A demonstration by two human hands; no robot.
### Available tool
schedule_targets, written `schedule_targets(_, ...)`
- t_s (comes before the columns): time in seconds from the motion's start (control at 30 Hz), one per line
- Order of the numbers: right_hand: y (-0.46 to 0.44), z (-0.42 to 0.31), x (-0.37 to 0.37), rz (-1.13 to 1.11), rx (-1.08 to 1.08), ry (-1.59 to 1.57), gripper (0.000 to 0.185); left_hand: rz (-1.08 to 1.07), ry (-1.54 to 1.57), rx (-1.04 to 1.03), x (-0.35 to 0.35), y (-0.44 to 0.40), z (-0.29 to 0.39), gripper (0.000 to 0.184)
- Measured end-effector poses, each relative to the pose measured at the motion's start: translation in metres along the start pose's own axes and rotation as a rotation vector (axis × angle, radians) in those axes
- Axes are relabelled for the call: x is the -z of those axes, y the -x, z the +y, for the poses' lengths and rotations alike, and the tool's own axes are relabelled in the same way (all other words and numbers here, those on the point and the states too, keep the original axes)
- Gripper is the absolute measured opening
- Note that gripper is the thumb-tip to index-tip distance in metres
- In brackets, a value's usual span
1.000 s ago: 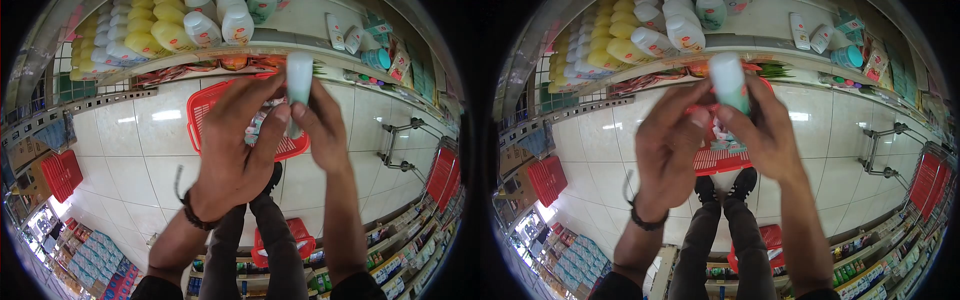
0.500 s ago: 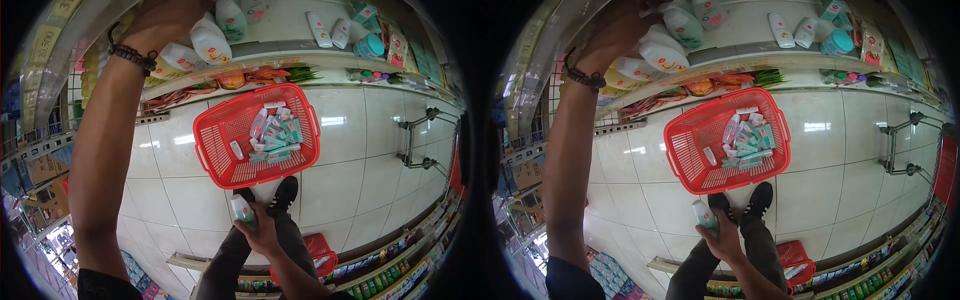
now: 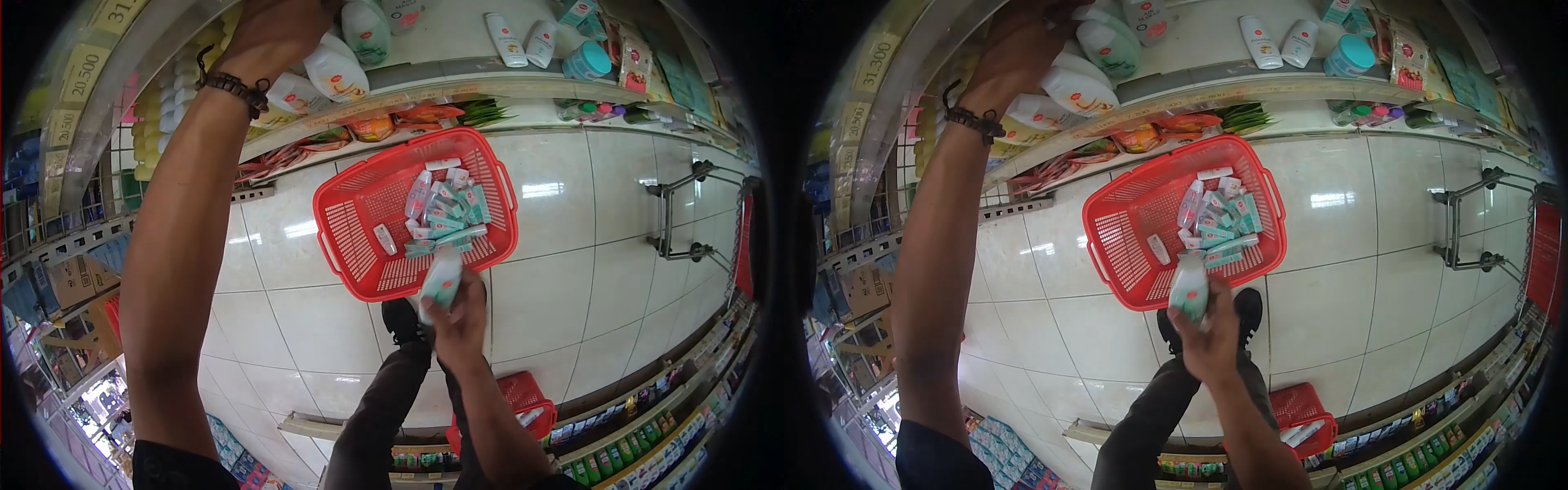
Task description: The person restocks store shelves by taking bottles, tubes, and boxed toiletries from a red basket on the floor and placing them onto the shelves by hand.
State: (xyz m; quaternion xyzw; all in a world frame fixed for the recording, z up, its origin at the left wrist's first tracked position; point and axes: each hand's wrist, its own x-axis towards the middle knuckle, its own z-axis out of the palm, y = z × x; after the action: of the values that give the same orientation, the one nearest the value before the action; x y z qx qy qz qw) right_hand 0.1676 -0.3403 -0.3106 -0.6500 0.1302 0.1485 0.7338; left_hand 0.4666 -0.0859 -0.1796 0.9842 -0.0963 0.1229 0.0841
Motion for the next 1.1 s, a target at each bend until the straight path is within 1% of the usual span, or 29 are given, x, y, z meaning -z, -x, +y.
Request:
schedule_targets(0.03,-0.016,-0.010,0.003,-0.004,0.078,0.057,0.058,0.014,0.060,0.045,0.007,0.004,0.013,0.028)
schedule_targets(0.07,-0.036,-0.021,0.002,0.038,0.207,0.095,0.059,0.028,0.118,0.091,0.013,0.007,0.020,0.029)
schedule_targets(0.1,-0.057,-0.035,-0.002,0.080,0.336,0.132,0.059,0.020,0.116,0.095,0.014,0.007,0.019,0.029)
schedule_targets(0.17,-0.097,-0.072,-0.013,0.081,0.423,0.024,0.059,0.084,0.036,0.047,0.016,0.006,0.019,0.033)
schedule_targets(0.23,-0.139,-0.098,-0.027,0.034,0.586,-0.006,0.053,0.056,0.024,0.044,0.025,0.019,0.045,0.034)
schedule_targets(0.27,-0.162,-0.107,-0.032,0.012,0.682,0.056,0.047,0.034,0.010,0.042,0.028,0.024,0.053,0.037)
schedule_targets(0.3,-0.181,-0.113,-0.037,-0.013,0.780,0.119,0.041,0.031,0.012,0.046,0.024,0.021,0.042,0.037)
schedule_targets(0.33,-0.195,-0.119,-0.043,-0.016,0.777,0.121,0.041,0.006,0.005,-0.040,0.016,0.014,0.026,0.038)
schedule_targets(0.37,-0.205,-0.124,-0.050,-0.030,0.799,0.198,0.035,-0.018,-0.001,-0.126,0.008,0.009,0.011,0.039)
schedule_targets(0.4,-0.214,-0.130,-0.055,-0.046,0.820,0.275,0.029,-0.017,0.001,-0.122,0.005,0.008,0.007,0.039)
schedule_targets(0.43,-0.221,-0.138,-0.058,-0.049,0.819,0.278,0.029,-0.010,-0.018,-0.165,0.003,0.007,0.005,0.040)
schedule_targets(0.47,-0.227,-0.147,-0.061,-0.132,0.721,0.313,0.041,-0.003,-0.037,-0.209,0.001,0.006,0.002,0.040)
schedule_targets(0.5,-0.233,-0.151,-0.063,-0.213,0.621,0.346,0.053,-0.003,-0.035,-0.206,0.003,0.006,0.004,0.040)
schedule_targets(0.53,-0.240,-0.152,-0.064,-0.181,0.641,0.469,0.044,-0.017,-0.004,-0.150,0.004,0.006,0.006,0.040)
schedule_targets(0.57,-0.244,-0.153,-0.066,-0.182,0.639,0.471,0.044,-0.031,0.028,-0.096,0.004,0.006,0.008,0.040)
schedule_targets(0.6,-0.246,-0.154,-0.067,-0.180,0.622,0.531,0.043,-0.032,0.030,-0.095,0.009,0.005,0.013,0.040)
schedule_targets(0.67,-0.248,-0.155,-0.069,-0.178,0.601,0.592,0.042,-0.142,0.116,0.101,0.024,0.005,0.026,0.040)
schedule_targets(0.73,-0.247,-0.153,-0.072,-0.130,0.858,0.675,0.040,-0.164,0.099,0.137,0.030,0.004,0.030,0.040)
schedule_targets(0.77,-0.248,-0.153,-0.074,-0.130,0.855,0.676,0.040,-0.181,0.082,0.170,0.031,0.004,0.031,0.039)
schedule_targets(0.83,-0.249,-0.153,-0.080,-0.171,0.747,0.638,0.040,-0.174,0.109,0.195,0.030,0.004,0.031,0.038)
schedule_targets(0.9,-0.248,-0.149,-0.085,-0.129,0.756,0.619,0.040,-0.167,0.134,0.222,0.030,0.005,0.029,0.038)
schedule_targets(0.97,-0.247,-0.146,-0.088,-0.086,0.765,0.599,0.039,-0.114,0.115,0.097,0.029,0.010,0.027,0.036)
schedule_targets(1.0,-0.247,-0.144,-0.089,-0.076,0.772,0.591,0.039,-0.116,0.114,0.098,0.029,0.008,0.027,0.036)
schedule_targets(1.07,-0.248,-0.143,-0.091,-0.066,0.778,0.580,0.040,-0.147,0.148,0.186,0.029,0.002,0.028,0.033)
schedule_targets(1.1,-0.249,-0.142,-0.092,-0.069,0.774,0.562,0.040,-0.149,0.147,0.188,0.028,0.001,0.027,0.033)
